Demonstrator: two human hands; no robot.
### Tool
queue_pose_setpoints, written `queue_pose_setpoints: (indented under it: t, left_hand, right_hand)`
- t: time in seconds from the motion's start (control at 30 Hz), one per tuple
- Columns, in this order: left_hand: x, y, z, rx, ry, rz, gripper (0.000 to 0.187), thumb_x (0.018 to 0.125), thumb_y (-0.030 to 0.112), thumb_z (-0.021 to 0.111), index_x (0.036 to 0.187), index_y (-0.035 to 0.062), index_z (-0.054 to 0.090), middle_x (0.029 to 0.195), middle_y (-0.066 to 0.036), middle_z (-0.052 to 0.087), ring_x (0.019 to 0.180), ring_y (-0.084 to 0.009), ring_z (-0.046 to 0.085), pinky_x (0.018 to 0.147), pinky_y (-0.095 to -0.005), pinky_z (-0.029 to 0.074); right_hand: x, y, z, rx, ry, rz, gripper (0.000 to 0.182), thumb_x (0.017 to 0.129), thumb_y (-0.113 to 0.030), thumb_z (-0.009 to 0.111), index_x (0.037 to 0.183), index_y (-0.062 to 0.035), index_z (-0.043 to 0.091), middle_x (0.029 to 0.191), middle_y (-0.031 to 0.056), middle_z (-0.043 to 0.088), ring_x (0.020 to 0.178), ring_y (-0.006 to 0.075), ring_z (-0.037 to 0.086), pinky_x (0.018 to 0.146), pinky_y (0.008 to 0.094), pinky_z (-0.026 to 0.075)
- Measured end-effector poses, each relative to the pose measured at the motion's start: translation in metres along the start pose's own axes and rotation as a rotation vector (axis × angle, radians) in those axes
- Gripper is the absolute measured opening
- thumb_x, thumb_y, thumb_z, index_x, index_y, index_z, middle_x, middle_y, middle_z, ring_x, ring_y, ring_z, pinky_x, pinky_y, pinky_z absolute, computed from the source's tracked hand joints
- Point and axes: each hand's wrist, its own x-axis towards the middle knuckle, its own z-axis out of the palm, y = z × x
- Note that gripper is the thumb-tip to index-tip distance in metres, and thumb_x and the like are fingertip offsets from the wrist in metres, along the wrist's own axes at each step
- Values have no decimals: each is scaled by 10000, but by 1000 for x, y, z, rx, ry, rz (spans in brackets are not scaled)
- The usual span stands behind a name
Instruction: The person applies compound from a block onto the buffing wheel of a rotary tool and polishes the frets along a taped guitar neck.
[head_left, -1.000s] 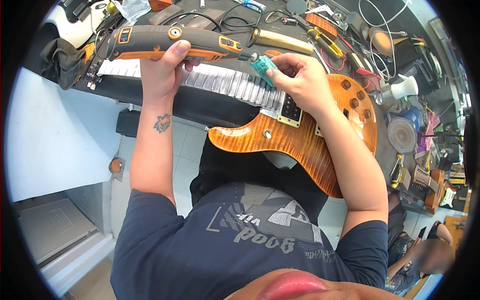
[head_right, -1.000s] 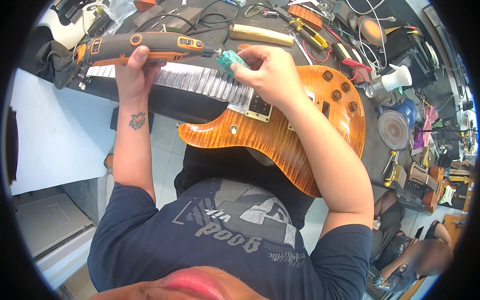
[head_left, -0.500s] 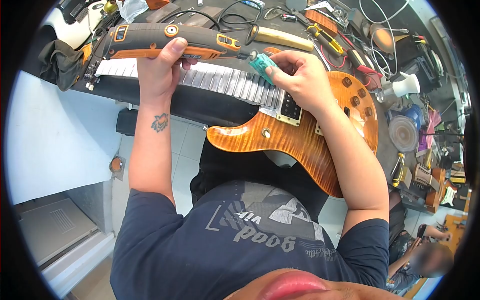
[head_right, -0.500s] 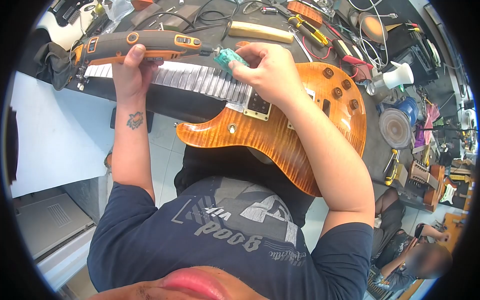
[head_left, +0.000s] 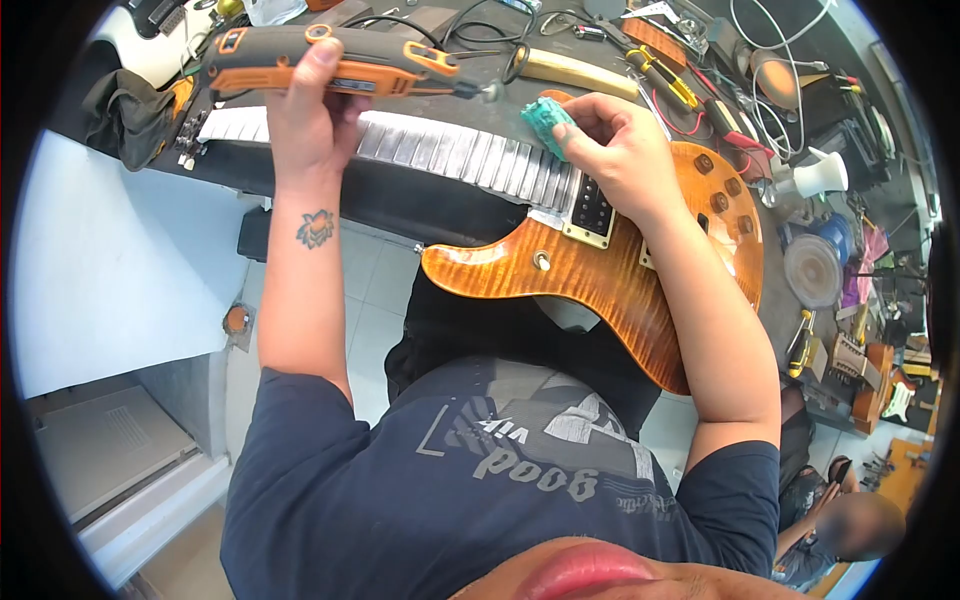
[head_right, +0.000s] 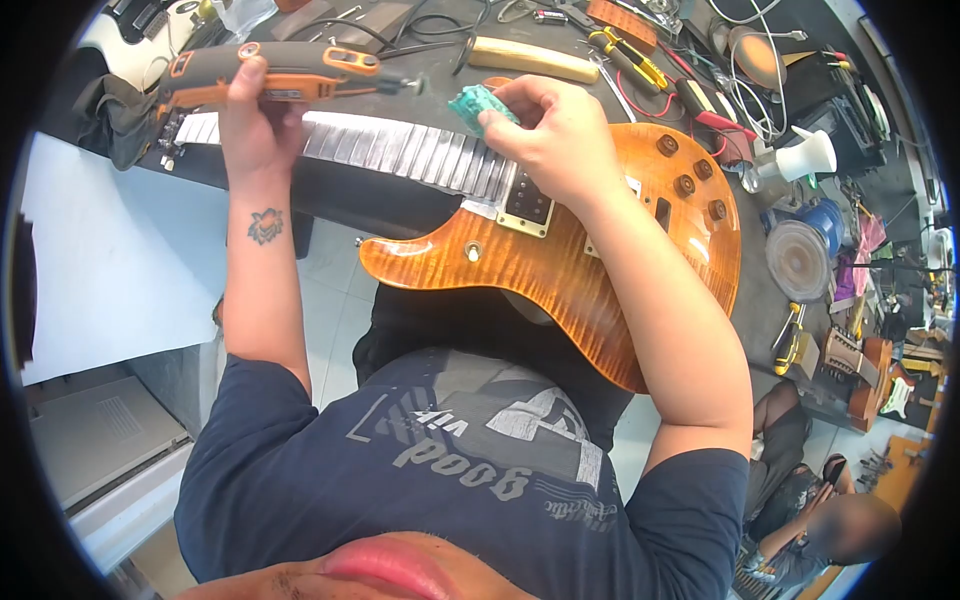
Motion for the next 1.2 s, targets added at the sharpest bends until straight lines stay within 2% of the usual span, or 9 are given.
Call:
queue_pose_setpoints:
  t: [0.13, 0.23, 0.27, 0.37, 0.77, 0.87, 0.97, 1.07, 1.2]
  left_hand:
    - [19, 7, -23, 119, -41, -62, 245, 955, 297, 742, 1080, 100, 664, 868, 20, 676, 667, -49, 608, 492, -196, 396]
    - [20, 2, -21, 59, -48, -76, 231, 918, 250, 814, 987, 65, 695, 795, -7, 670, 578, -58, 592, 450, -207, 426]
    - [19, 3, -17, 85, -63, -48, 246, 916, 260, 825, 990, 63, 699, 779, -2, 666, 559, -57, 588, 435, -200, 410]
    - [19, 2, -25, 177, -130, -83, 207, 980, 262, 739, 1052, 81, 668, 806, 4, 651, 586, -65, 571, 452, -209, 388]
    - [18, -1, -24, 180, -125, -85, 252, 965, 278, 761, 1071, 67, 672, 814, 1, 659, 580, -57, 577, 426, -195, 386]
    - [13, 3, -12, 226, -35, -90, 250, 967, 275, 760, 1072, 66, 672, 827, 0, 665, 581, -54, 577, 427, -195, 387]
    - [17, 0, -25, 198, -111, -99, 244, 973, 274, 752, 1071, 66, 672, 835, -2, 670, 577, -54, 572, 424, -199, 387]
    - [15, 2, -17, 234, -64, -94, 244, 979, 276, 741, 1075, 63, 670, 835, -2, 668, 572, -50, 565, 420, -203, 378]
    - [16, 1, -22, 210, -106, -85, 254, 984, 278, 729, 1095, 60, 660, 826, -1, 664, 568, -49, 562, 413, -200, 368]
  right_hand:
    - [-1, 2, -1, 2, 6, -36, 280, 918, -201, 788, 1088, 20, 768, 844, 36, 766, 762, 76, 698, 736, 257, 567]
    - [0, -1, 0, 5, -9, -31, 280, 922, -203, 785, 1088, 22, 764, 843, 37, 766, 763, 76, 701, 737, 258, 568]
    - [0, -1, -1, 9, -13, -30, 279, 923, -203, 784, 1088, 22, 763, 844, 38, 766, 764, 76, 702, 738, 259, 569]
    - [-1, -2, -1, -3, -14, -32, 277, 924, -199, 781, 1090, 22, 761, 848, 42, 768, 771, 77, 706, 742, 261, 571]
    - [-2, -6, -1, -20, -20, -17, 281, 917, -189, 777, 1096, 27, 759, 874, 48, 774, 795, 82, 715, 762, 263, 576]
    - [-2, -5, -1, -11, -21, -18, 281, 917, -187, 775, 1094, 31, 757, 876, 52, 775, 797, 85, 717, 765, 264, 577]
    - [-1, -4, -2, -13, -23, -22, 286, 916, -188, 774, 1093, 36, 755, 879, 55, 775, 798, 87, 719, 766, 264, 578]
    - [-1, -4, -2, -9, -23, -22, 293, 914, -194, 775, 1094, 37, 755, 880, 57, 775, 800, 90, 720, 767, 265, 579]
    - [-2, -3, -2, -15, -24, -21, 304, 912, -202, 778, 1100, 36, 756, 880, 55, 775, 804, 90, 718, 770, 268, 579]
